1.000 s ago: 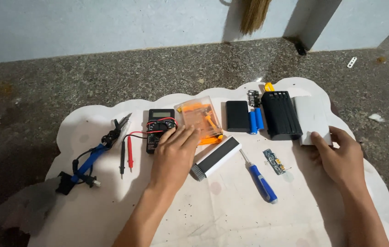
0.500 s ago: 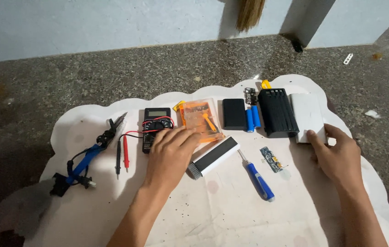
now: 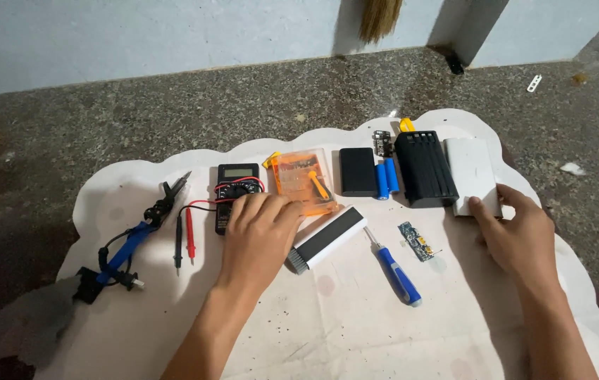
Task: Disassembling multiple power banks to remove internal batteries and circuit boards using prying tools.
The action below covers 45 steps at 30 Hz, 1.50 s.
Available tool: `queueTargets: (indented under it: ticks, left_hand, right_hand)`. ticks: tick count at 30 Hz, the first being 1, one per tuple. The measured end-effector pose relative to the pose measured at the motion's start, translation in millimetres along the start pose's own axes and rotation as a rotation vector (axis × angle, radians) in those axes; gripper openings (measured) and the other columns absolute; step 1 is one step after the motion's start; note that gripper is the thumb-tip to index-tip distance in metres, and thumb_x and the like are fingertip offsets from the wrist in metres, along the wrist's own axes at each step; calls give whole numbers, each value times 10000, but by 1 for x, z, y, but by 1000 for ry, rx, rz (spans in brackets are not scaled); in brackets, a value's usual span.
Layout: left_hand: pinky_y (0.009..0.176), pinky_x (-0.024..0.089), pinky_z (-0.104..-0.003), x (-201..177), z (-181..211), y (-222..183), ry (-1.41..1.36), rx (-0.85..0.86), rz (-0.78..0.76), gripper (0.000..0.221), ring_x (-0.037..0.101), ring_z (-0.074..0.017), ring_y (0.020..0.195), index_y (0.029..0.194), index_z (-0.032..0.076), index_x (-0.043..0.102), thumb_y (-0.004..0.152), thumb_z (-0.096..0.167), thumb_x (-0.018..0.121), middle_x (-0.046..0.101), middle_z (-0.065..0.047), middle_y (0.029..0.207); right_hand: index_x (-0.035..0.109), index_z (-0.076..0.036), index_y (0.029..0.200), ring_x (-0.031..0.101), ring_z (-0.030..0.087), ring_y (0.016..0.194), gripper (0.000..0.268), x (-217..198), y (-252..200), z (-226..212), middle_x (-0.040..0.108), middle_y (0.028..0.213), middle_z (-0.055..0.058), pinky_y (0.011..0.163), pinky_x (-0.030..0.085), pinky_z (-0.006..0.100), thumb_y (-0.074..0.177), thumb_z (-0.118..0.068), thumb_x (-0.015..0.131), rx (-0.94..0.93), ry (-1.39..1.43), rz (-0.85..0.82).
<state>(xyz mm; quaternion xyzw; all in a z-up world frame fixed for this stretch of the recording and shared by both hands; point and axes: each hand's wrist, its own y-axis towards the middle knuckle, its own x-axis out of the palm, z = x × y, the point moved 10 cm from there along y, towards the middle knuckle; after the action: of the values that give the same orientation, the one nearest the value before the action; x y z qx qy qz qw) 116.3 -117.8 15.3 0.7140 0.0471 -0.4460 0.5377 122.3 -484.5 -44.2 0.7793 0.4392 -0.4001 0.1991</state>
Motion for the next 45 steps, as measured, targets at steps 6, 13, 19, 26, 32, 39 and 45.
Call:
queueTargets:
  ticks: [6,13,19,26,32,39,45]
  left_hand:
    - [879,463,-406,20,-3,3,36,-3,-102,193,668,-235,920,1114,172,662,938,100,696,665,-26,1135]
    - [910,560,-494,34,-23,-6,-141,-89,-157,373,723,-367,1013,1237,68,697,878,-37,689,724,-173,1267]
    - [966,521,-439,20,-12,1,-38,-76,-43,161,757,-220,870,1100,145,749,939,149,753,783,-42,1117]
    - [903,458,-425,15,-1,5,80,-40,-111,276,625,-242,1019,1110,191,720,846,240,788,714,21,1136]
    - [1070,412,-486,23,-9,-1,-2,-92,-147,322,624,-238,1180,1164,205,699,862,301,757,696,-17,1160]
    - [883,459,-454,-55,-44,-6,-104,-258,-29,293,677,-260,1039,1240,110,715,967,189,643,724,-56,1243]
    - [887,527,-416,-93,-101,-48,-209,-488,162,240,708,-270,1025,1195,52,688,963,26,635,738,-96,1122]
  right_hand:
    - [693,-95,1351,736,295,697,439,-3,-6,-11,767,722,196,702,516,443,1005,-365,664,-45,-36,0]
    - [675,-19,1380,686,407,1041,570,0,6,0,760,1067,225,819,481,503,958,-403,682,-156,-93,52]
    - [566,28,1478,685,382,1026,711,-6,-3,-7,599,1427,230,863,483,519,925,-402,688,-137,-27,54]
    - [660,48,1307,621,304,913,330,-38,-34,-58,656,1192,250,689,513,430,1008,-58,753,-678,42,373]
    - [713,-100,1214,669,389,1081,482,18,-36,-167,713,1116,145,948,509,492,764,-136,881,-911,-19,-23]
    - [189,-282,1635,4,315,1613,1088,136,10,-181,297,1659,87,1237,-121,597,772,-506,813,-773,-568,-634]
    - [415,-224,1541,551,324,1329,1109,120,22,-189,573,1472,101,1266,44,557,594,-565,882,-829,-522,-419]
